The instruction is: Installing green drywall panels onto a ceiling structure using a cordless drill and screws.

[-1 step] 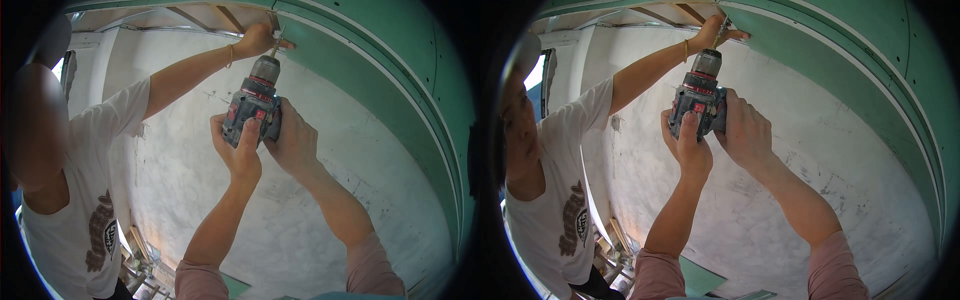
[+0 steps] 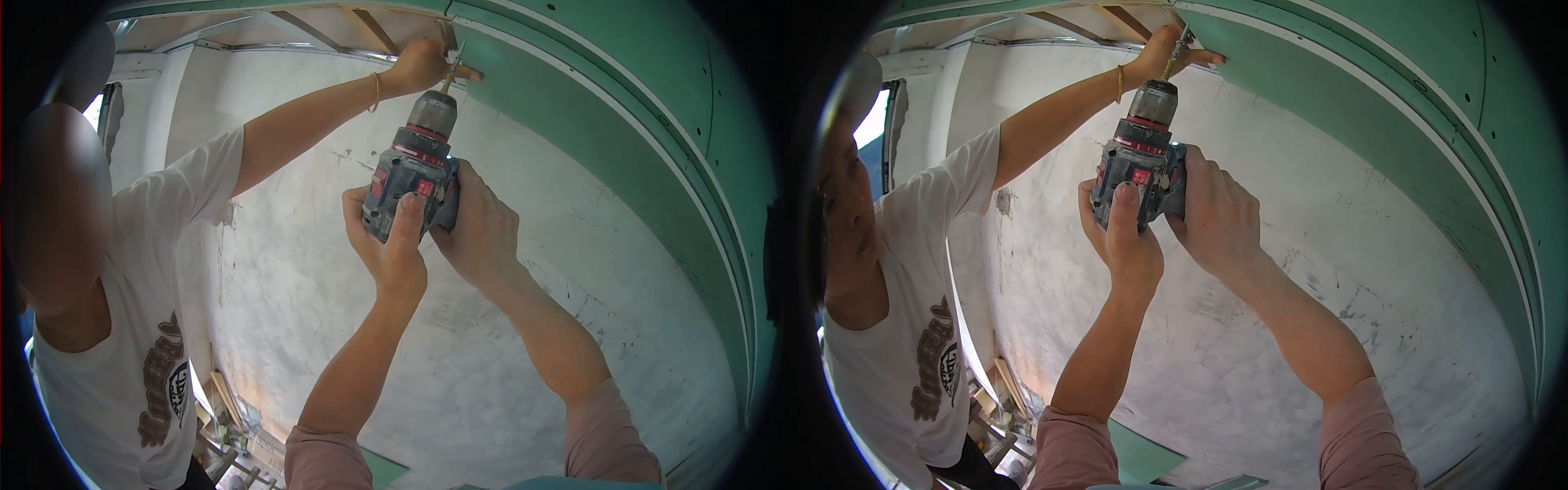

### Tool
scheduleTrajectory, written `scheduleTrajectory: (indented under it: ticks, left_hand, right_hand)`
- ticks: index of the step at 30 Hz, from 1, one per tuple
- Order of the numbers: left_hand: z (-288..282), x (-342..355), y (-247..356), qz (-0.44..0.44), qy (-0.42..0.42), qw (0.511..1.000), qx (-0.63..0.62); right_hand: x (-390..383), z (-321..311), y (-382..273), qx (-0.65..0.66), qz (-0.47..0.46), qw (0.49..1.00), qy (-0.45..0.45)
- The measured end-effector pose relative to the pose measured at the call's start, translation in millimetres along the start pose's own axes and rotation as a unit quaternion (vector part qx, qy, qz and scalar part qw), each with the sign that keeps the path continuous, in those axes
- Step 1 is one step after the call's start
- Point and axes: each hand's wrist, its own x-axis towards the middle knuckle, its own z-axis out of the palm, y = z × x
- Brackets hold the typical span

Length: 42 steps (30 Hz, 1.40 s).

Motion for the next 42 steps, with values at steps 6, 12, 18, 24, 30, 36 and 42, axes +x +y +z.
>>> scheduleTrajectory:
  ticks: [6, 12, 18, 24, 30, 36, 42]
  left_hand:
    - [-4.5, 6.1, -10.5, 0.002, -0.007, 1.0, -0.001]
    - [-2.1, 5.7, -13.2, 0.0, -0.015, 1.0, 0.003]
    - [-1.8, 4.8, -13.6, 0.012, -0.016, 0.999, 0.03]
    - [3.0, 0.4, -3.6, -0.004, -0.012, 0.999, 0.041]
    - [0.1, 6.7, -12.8, 0.023, -0.008, 0.998, 0.061]
    - [4.7, 7.7, -18.1, 0.014, -0.002, 0.997, 0.077]
    - [6.6, 9.2, -16.6, 0.039, 0.015, 0.995, 0.085]
  right_hand:
    - [2.9, 7.5, 4.9, 0.001, 0.004, 1.0, -0.007]
    - [2.3, 10.8, 12.4, 0.006, 0.005, 1.0, 0.002]
    - [1.9, 10.8, 12.6, 0.024, -0.002, 1.0, 0.013]
    - [0.4, 9.1, 9.9, 0.036, 0.019, 0.999, -0.008]
    - [3.2, 10.9, 10.9, 0.021, 0.012, 1.0, 0.008]
    - [8.4, 12.5, 20.4, -0.007, 0.005, 1.0, -0.003]
    - [9.2, 13.2, 15.0, 0.01, 0.01, 1.0, -0.004]
